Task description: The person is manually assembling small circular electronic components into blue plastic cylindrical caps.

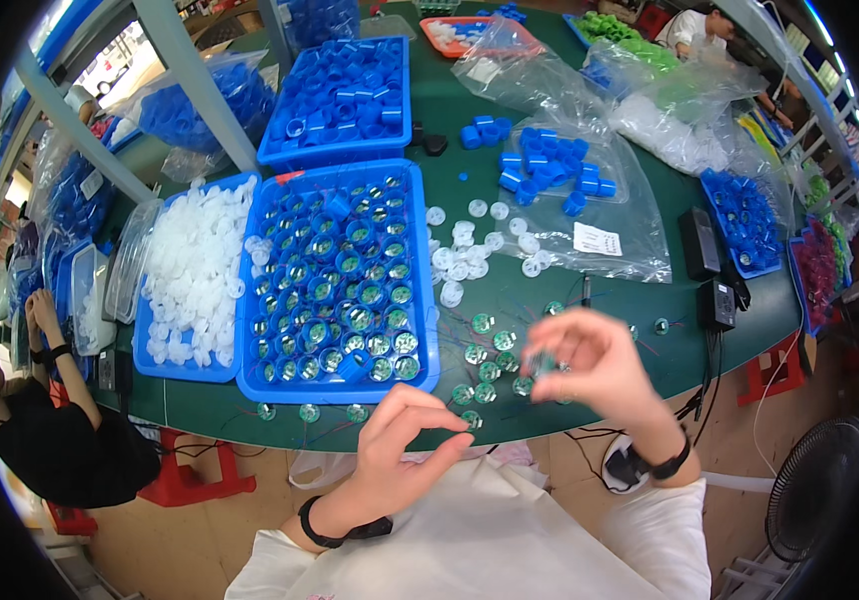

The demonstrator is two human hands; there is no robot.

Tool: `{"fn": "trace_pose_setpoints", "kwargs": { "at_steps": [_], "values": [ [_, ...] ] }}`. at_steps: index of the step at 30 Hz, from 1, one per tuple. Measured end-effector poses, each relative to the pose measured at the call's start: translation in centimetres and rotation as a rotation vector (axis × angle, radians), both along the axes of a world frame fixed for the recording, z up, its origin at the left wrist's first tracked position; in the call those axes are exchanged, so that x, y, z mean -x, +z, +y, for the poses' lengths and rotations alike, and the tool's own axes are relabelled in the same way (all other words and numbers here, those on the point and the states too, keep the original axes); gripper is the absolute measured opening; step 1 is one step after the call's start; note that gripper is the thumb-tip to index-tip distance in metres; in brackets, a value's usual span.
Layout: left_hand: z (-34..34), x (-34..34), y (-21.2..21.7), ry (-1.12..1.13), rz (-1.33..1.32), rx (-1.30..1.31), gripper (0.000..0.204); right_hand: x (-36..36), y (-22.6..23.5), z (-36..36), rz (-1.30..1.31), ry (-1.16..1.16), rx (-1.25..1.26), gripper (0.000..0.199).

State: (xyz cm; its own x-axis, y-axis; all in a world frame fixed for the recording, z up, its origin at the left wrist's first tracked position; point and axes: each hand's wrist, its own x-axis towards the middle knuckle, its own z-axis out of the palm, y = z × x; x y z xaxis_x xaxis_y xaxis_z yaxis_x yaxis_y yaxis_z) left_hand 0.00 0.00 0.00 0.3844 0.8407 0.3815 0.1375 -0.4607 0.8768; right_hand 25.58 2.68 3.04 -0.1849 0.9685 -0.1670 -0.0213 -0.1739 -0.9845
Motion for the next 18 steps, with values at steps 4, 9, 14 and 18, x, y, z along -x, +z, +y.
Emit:
{"fn": "trace_pose_setpoints", "kwargs": {
  "at_steps": [4, 9, 14, 18],
  "values": [
    [-0.2, -1.2, -0.2, -0.003, 0.0, 0.039, 0.017, -4.5, 0.4, 5.0, -0.374, -0.144, -0.065, 0.029],
    [-0.8, -1.2, -0.4, -0.098, 0.005, 0.115, 0.015, -10.7, -4.5, 11.6, -0.925, -0.128, -0.449, 0.033],
    [-1.0, -1.1, -1.0, -0.216, 0.058, 0.12, 0.012, -12.2, -7.9, 14.3, -0.982, -0.106, -0.474, 0.034],
    [-0.5, -0.6, -0.5, -0.221, 0.081, 0.134, 0.012, -10.8, -6.6, 14.2, -1.118, -0.165, -0.351, 0.037]
  ]
}}
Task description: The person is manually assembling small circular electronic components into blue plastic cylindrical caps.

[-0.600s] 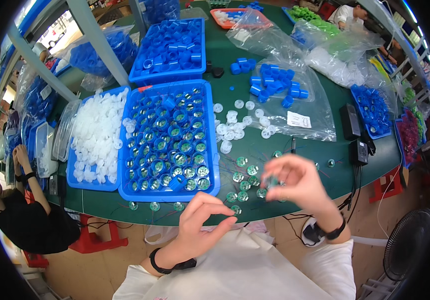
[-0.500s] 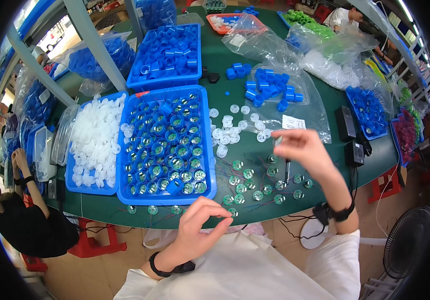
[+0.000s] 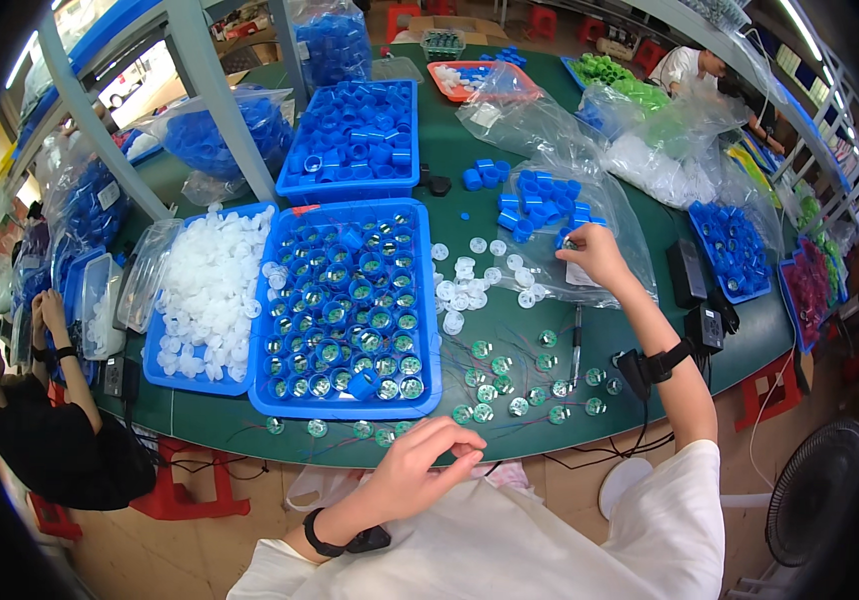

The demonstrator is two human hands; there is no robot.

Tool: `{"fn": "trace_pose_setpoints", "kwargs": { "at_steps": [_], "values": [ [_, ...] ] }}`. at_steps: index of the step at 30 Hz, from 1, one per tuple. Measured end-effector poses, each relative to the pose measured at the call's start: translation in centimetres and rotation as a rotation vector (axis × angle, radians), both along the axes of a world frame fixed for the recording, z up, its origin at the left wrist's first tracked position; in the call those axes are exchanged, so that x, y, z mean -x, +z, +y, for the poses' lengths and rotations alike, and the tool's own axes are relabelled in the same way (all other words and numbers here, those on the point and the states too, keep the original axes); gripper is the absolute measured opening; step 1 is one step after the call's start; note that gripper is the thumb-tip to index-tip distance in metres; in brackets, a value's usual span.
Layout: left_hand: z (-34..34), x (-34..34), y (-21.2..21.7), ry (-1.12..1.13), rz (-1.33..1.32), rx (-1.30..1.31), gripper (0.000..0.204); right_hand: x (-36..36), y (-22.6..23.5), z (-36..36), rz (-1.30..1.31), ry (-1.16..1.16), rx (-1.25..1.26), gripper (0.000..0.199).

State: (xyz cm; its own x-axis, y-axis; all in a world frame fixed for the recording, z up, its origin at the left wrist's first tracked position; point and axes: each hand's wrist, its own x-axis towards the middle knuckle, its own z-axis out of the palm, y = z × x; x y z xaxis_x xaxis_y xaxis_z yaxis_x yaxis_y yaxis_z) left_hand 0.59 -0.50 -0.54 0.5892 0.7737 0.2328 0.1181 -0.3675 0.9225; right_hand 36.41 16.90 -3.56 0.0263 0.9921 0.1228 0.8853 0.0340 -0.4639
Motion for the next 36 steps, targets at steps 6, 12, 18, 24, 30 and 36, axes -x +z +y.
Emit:
{"fn": "trace_pose_setpoints", "kwargs": {
  "at_steps": [6, 12, 18, 24, 30, 36],
  "values": [
    [0.8, 0.4, 0.4, 0.002, -0.005, 0.0, 0.013, -0.9, -0.8, -0.6, 0.045, 0.025, 0.024, 0.037],
    [1.3, 0.4, 0.5, -0.011, -0.025, 0.012, 0.012, -1.1, -1.0, -0.6, 0.06, 0.044, -0.038, 0.038],
    [1.6, 0.5, 0.7, -0.021, -0.009, 0.007, 0.012, 1.4, 2.1, -2.4, 0.059, -0.018, -0.024, 0.038],
    [1.8, 0.0, 1.3, 0.028, -0.045, 0.049, 0.017, 5.6, 5.9, -6.5, 0.287, 0.092, 0.033, 0.038],
    [2.5, -0.3, 0.6, 0.148, -0.242, 0.162, 0.055, 11.5, 10.9, -12.6, 0.847, 0.404, 0.334, 0.027],
    [2.4, -0.9, 0.7, 0.025, -0.544, 0.242, 0.052, 14.2, 11.4, -15.7, 0.952, 0.59, 0.258, 0.031]
  ]
}}
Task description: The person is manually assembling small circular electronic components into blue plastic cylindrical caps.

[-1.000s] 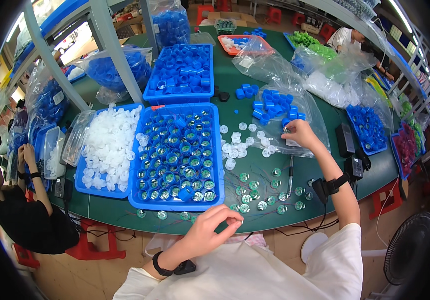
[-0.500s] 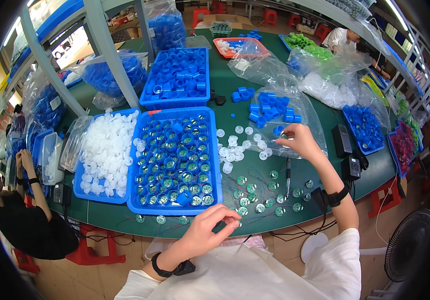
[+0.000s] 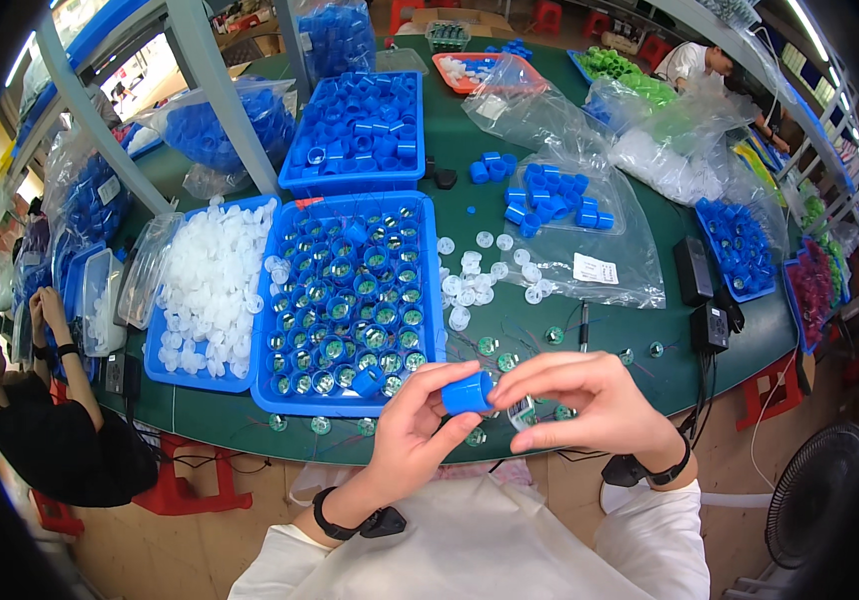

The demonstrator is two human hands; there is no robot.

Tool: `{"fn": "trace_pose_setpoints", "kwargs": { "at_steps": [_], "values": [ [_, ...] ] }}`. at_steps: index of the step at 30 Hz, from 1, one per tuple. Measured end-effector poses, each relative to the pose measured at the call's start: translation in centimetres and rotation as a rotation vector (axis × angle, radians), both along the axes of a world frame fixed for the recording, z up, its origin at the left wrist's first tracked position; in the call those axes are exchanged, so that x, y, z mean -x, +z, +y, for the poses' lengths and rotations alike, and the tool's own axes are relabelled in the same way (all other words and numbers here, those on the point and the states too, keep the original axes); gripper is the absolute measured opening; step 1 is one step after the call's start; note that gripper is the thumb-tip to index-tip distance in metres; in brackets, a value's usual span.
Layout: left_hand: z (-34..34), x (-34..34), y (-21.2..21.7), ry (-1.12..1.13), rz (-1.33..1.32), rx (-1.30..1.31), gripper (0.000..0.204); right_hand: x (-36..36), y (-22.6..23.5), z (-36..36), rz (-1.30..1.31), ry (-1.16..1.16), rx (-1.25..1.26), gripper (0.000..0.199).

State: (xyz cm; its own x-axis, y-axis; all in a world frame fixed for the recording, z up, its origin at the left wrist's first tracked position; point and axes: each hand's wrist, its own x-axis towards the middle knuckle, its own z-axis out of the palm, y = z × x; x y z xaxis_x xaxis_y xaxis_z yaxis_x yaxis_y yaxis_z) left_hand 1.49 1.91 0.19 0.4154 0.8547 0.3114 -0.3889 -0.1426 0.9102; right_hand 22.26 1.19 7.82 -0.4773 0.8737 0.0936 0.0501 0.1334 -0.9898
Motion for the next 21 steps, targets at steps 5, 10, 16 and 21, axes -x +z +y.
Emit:
{"fn": "trace_pose_setpoints", "kwargs": {
  "at_steps": [5, 10, 16, 21],
  "values": [
    [-0.1, 0.7, 0.1, -0.181, -0.263, -0.052, 0.045, 0.5, 0.1, -1.1, 0.115, -0.03, -0.107, 0.038],
    [-0.4, 0.7, 0.5, -0.261, -0.343, 0.034, 0.044, 0.7, 0.1, -1.1, 0.09, -0.084, -0.275, 0.046],
    [-0.5, 0.8, 0.6, -0.295, -0.357, 0.046, 0.047, 1.9, 0.1, -2.4, 0.231, -0.212, -0.157, 0.028],
    [-0.4, 0.8, 0.6, -0.292, -0.376, 0.008, 0.047, 1.7, 0.9, -1.9, -0.018, -0.172, -0.46, 0.023]
  ]
}}
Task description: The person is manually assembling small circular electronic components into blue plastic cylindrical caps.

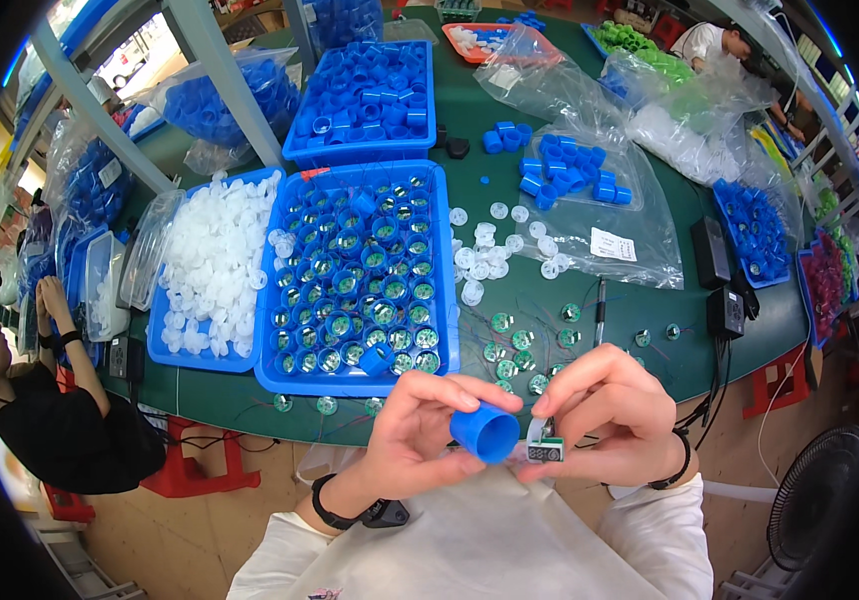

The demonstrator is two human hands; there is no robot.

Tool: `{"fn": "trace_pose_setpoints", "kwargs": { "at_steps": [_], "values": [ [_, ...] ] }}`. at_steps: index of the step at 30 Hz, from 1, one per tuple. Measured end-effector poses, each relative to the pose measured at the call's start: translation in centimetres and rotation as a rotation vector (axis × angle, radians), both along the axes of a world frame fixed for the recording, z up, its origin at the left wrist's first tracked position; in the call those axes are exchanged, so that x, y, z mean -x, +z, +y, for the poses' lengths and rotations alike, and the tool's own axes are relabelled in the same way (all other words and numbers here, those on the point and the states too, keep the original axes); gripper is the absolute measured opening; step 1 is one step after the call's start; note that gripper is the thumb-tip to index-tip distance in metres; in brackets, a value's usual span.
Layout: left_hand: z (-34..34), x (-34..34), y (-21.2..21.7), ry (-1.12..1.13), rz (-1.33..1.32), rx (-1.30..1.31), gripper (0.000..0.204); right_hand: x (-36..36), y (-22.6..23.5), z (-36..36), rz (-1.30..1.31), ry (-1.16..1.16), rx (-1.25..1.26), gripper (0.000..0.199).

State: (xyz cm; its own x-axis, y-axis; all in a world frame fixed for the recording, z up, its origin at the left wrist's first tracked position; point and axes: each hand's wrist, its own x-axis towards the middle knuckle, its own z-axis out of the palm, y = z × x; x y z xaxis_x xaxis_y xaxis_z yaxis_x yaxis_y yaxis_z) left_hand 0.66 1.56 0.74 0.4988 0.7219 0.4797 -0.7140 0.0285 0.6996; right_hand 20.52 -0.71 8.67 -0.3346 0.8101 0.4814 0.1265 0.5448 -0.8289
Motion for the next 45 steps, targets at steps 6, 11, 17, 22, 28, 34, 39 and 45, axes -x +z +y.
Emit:
{"fn": "trace_pose_setpoints", "kwargs": {
  "at_steps": [6, 11, 17, 22, 28, 34, 39, 45],
  "values": [
    [0.2, 0.0, -0.1, 0.062, 0.032, -0.077, 0.04, 0.5, -0.2, 0.3, -0.093, -0.032, -0.094, 0.021],
    [-0.1, 0.5, 0.3, 0.008, 0.078, -0.001, 0.044, 0.3, -0.6, 1.0, -0.147, 0.057, -0.219, 0.019],
    [-0.5, 0.8, 0.1, 0.054, 0.158, 0.024, 0.044, 0.4, -1.4, 1.3, -0.231, -0.009, -0.31, 0.032],
    [-0.5, 0.9, 0.2, 0.105, 0.22, 0.027, 0.044, 0.0, -1.6, 1.9, -0.226, 0.06, -0.272, 0.032],
    [-0.1, 1.2, 0.6, 0.173, 0.309, -0.066, 0.043, 0.2, -1.9, 1.4, -0.126, 0.083, -0.022, 0.022],
    [-0.2, 1.1, 0.9, 0.279, 0.432, -0.099, 0.042, 0.8, -2.5, 0.1, 0.034, 0.033, 0.191, 0.01],
    [0.1, 0.9, 1.3, 0.465, 0.534, -0.307, 0.044, 0.9, -2.8, -0.4, 0.242, 0.059, 0.375, 0.013],
    [0.1, 1.2, 2.6, 0.677, 0.675, -0.619, 0.043, 1.0, -4.0, -1.0, 0.508, 0.248, 0.786, 0.019]
  ]
}}
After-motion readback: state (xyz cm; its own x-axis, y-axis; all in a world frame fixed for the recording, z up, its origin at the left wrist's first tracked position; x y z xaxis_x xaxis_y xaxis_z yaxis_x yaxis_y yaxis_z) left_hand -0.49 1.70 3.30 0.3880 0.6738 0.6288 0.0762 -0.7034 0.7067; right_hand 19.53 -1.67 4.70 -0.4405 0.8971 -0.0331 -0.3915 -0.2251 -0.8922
